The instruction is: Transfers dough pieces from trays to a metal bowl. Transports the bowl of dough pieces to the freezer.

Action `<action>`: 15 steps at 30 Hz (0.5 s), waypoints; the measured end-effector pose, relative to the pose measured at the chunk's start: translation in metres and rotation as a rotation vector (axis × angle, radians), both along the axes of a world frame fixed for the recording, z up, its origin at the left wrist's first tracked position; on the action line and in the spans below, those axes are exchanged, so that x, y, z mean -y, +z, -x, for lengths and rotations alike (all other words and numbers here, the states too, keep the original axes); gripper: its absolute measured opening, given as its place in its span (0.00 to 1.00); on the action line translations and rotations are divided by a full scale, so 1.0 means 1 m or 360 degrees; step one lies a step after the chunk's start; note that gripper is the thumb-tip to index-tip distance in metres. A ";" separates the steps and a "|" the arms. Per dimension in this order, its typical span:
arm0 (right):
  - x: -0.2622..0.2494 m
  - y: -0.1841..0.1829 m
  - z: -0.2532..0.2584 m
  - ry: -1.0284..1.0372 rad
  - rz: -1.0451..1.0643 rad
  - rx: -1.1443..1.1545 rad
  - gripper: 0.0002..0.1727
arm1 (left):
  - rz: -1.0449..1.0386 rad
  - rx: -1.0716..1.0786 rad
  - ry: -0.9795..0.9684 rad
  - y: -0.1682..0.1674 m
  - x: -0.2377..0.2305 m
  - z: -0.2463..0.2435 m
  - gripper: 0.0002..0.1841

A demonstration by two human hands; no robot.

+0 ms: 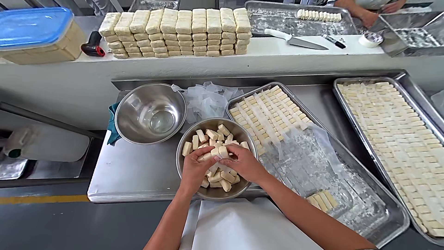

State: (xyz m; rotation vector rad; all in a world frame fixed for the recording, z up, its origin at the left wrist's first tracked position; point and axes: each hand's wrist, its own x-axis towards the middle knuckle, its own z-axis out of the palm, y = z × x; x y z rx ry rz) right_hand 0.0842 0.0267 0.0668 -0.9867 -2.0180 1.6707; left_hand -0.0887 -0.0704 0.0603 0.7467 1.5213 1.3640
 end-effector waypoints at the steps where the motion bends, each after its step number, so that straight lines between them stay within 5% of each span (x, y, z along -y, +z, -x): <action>1: -0.001 0.001 -0.001 0.0038 -0.0034 0.0041 0.20 | -0.0009 -0.0066 -0.0016 0.000 0.000 0.000 0.17; 5: -0.004 0.003 0.000 0.0079 0.0036 0.0076 0.21 | 0.0036 -0.0354 -0.0115 0.007 0.000 -0.001 0.20; 15: 0.005 0.002 0.008 -0.0090 -0.0398 0.0250 0.16 | -0.0028 -0.0654 0.0010 0.009 -0.008 -0.008 0.14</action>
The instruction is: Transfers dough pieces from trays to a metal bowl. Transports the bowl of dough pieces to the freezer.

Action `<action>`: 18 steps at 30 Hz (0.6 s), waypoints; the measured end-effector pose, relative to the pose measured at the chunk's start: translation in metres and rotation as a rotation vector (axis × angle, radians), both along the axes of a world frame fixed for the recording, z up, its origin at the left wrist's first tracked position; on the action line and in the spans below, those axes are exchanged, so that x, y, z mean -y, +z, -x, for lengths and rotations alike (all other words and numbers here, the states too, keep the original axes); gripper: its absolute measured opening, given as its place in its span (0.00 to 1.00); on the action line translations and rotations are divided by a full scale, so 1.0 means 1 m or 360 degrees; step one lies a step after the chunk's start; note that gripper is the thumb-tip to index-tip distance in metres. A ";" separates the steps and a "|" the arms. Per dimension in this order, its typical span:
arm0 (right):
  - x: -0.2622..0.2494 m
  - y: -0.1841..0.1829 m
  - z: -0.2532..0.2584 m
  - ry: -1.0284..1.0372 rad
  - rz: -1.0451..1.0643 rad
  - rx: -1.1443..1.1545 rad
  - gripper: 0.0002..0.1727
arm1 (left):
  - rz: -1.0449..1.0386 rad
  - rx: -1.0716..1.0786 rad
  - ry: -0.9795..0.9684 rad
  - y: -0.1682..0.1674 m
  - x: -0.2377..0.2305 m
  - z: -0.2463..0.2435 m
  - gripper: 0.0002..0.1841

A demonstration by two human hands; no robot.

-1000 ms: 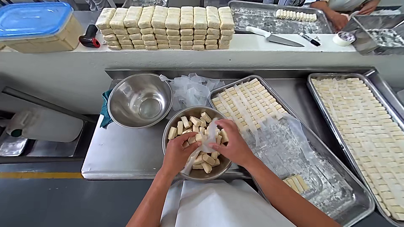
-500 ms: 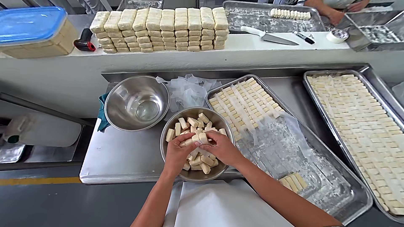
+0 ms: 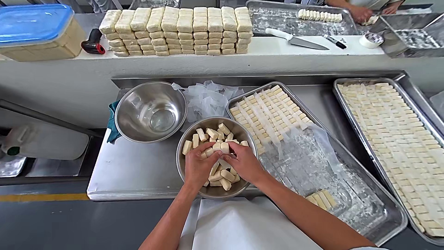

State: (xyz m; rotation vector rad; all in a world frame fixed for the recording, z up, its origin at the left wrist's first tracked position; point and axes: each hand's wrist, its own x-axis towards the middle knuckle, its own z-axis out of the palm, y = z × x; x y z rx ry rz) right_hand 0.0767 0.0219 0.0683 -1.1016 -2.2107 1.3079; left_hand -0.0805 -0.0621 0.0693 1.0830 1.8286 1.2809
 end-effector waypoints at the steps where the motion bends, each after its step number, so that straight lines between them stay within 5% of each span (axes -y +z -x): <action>1: 0.001 -0.002 -0.001 -0.0009 -0.0019 -0.0003 0.16 | -0.0012 0.0007 0.0008 -0.002 0.001 -0.001 0.14; 12: 0.005 -0.009 -0.004 -0.0135 -0.0401 -0.0085 0.21 | -0.0068 0.0031 -0.0001 -0.002 -0.004 -0.001 0.17; 15: -0.007 -0.001 -0.005 -0.0211 0.0003 -0.0202 0.19 | -0.0026 0.0322 -0.0009 -0.004 -0.008 0.009 0.25; 18: -0.016 0.004 -0.010 -0.0166 0.0457 -0.0391 0.16 | 0.0134 0.0597 -0.0157 -0.005 -0.005 0.020 0.22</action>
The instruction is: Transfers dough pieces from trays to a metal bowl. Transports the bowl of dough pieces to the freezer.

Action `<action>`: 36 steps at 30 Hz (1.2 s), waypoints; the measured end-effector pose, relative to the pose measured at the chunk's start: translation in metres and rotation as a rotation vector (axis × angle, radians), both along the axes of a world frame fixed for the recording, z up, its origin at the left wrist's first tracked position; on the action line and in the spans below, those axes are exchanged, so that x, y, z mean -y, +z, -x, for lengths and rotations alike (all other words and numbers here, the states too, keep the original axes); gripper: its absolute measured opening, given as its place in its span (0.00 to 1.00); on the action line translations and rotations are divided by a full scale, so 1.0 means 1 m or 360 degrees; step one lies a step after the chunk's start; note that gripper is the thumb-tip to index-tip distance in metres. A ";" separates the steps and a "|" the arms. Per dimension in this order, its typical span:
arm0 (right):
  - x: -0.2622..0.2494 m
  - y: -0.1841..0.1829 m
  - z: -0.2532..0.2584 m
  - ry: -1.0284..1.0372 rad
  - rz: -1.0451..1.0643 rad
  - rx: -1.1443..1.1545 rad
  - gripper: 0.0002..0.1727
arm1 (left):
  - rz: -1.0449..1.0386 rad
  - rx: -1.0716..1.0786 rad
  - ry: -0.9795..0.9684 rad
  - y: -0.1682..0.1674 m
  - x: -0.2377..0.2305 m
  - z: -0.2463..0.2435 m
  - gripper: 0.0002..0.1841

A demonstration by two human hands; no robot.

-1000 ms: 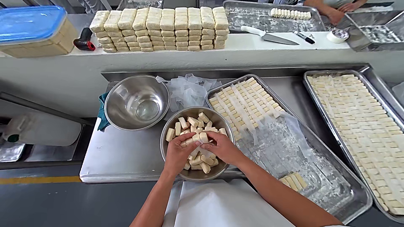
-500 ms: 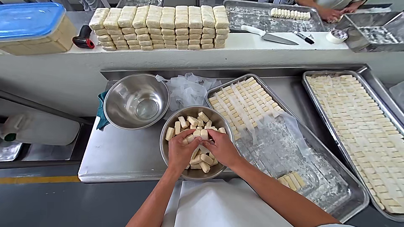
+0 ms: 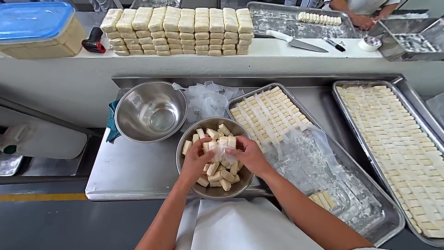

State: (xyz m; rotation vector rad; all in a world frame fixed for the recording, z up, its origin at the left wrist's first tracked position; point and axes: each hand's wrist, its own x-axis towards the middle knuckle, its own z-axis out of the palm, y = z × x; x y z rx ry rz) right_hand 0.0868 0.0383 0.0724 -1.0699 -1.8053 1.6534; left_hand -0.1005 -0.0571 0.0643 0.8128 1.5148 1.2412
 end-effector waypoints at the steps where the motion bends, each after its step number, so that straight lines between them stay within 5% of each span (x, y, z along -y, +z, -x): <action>1: -0.001 0.002 -0.001 0.0069 0.0088 -0.0051 0.16 | 0.0022 -0.0004 -0.0100 -0.001 0.002 0.004 0.21; 5: 0.000 0.012 0.002 0.0305 0.0164 -0.0031 0.17 | -0.0054 -0.0246 -0.0346 0.002 0.003 0.006 0.21; 11: -0.004 0.015 0.006 0.0433 -0.0437 0.0417 0.19 | -0.0272 -0.0319 -0.0036 -0.006 0.003 -0.016 0.15; 16: -0.011 0.009 0.005 0.0447 -0.0528 0.0358 0.17 | -0.0293 -0.0481 -0.0030 -0.010 0.001 -0.022 0.17; 29: 0.009 -0.009 0.014 0.0069 -0.0945 0.0505 0.17 | -0.0219 -0.0887 0.0110 -0.008 -0.009 -0.029 0.14; 33: 0.000 -0.008 0.012 0.0071 -0.0790 0.0417 0.22 | -0.0211 -0.0870 0.0124 -0.008 -0.014 -0.021 0.17; 36: -0.015 0.004 0.003 0.0079 -0.0506 0.0414 0.33 | -0.0053 -0.0700 0.0107 -0.003 -0.019 -0.005 0.31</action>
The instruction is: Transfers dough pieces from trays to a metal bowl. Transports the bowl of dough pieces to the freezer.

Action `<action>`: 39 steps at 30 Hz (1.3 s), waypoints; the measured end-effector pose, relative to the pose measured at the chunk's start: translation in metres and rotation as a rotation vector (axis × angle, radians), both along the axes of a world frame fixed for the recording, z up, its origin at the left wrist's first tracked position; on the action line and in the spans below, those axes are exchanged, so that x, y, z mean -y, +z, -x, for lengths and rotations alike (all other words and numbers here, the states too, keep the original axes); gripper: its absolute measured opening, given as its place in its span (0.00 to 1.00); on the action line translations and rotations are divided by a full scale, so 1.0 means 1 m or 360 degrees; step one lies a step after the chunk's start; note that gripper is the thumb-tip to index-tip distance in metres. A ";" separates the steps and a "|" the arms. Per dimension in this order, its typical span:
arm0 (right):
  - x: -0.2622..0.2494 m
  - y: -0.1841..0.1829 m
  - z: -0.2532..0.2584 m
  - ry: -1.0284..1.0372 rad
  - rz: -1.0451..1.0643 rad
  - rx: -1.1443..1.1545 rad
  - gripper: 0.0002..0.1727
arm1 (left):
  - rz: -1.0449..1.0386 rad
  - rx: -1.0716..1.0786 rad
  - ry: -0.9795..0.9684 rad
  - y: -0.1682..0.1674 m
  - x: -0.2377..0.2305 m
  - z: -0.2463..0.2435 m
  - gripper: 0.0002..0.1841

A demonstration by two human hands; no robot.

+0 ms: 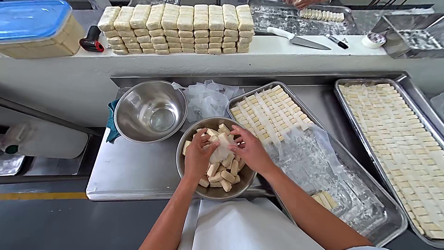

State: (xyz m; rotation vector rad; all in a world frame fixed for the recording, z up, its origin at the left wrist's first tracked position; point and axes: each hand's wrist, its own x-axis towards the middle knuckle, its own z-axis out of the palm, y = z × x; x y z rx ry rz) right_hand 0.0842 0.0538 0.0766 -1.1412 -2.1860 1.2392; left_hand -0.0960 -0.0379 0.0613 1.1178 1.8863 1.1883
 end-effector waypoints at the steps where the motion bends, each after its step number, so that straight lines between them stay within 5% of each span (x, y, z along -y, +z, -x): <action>1: -0.004 0.002 -0.005 -0.0027 0.0032 -0.0005 0.30 | 0.0031 0.0049 0.0016 0.001 0.000 0.006 0.34; 5: -0.008 -0.002 -0.019 -0.0105 -0.0070 -0.0156 0.10 | -0.0038 0.0092 0.0022 -0.002 0.005 0.012 0.30; 8: -0.001 0.000 -0.013 0.0043 -0.0113 -0.0277 0.20 | -0.0149 0.0183 -0.0016 0.005 0.004 0.004 0.26; 12: 0.011 0.010 0.003 0.0255 0.0305 -0.0235 0.41 | -0.0343 0.0301 -0.0182 0.016 -0.004 -0.007 0.27; 20: 0.024 0.012 0.015 0.0027 0.0882 -0.0427 0.31 | -0.0212 0.0361 -0.0045 0.028 -0.005 -0.013 0.30; 25: 0.029 0.003 0.015 -0.0001 0.0605 -0.0332 0.22 | -0.0175 0.0475 -0.0039 0.028 0.000 -0.014 0.32; 33: 0.016 -0.003 0.011 0.0099 0.0456 -0.0436 0.22 | -0.0038 0.0521 -0.0189 0.020 0.009 -0.015 0.21; 39: 0.027 0.004 0.018 -0.0046 0.0024 -0.0181 0.22 | -0.0248 0.0199 -0.0020 0.011 0.003 -0.025 0.15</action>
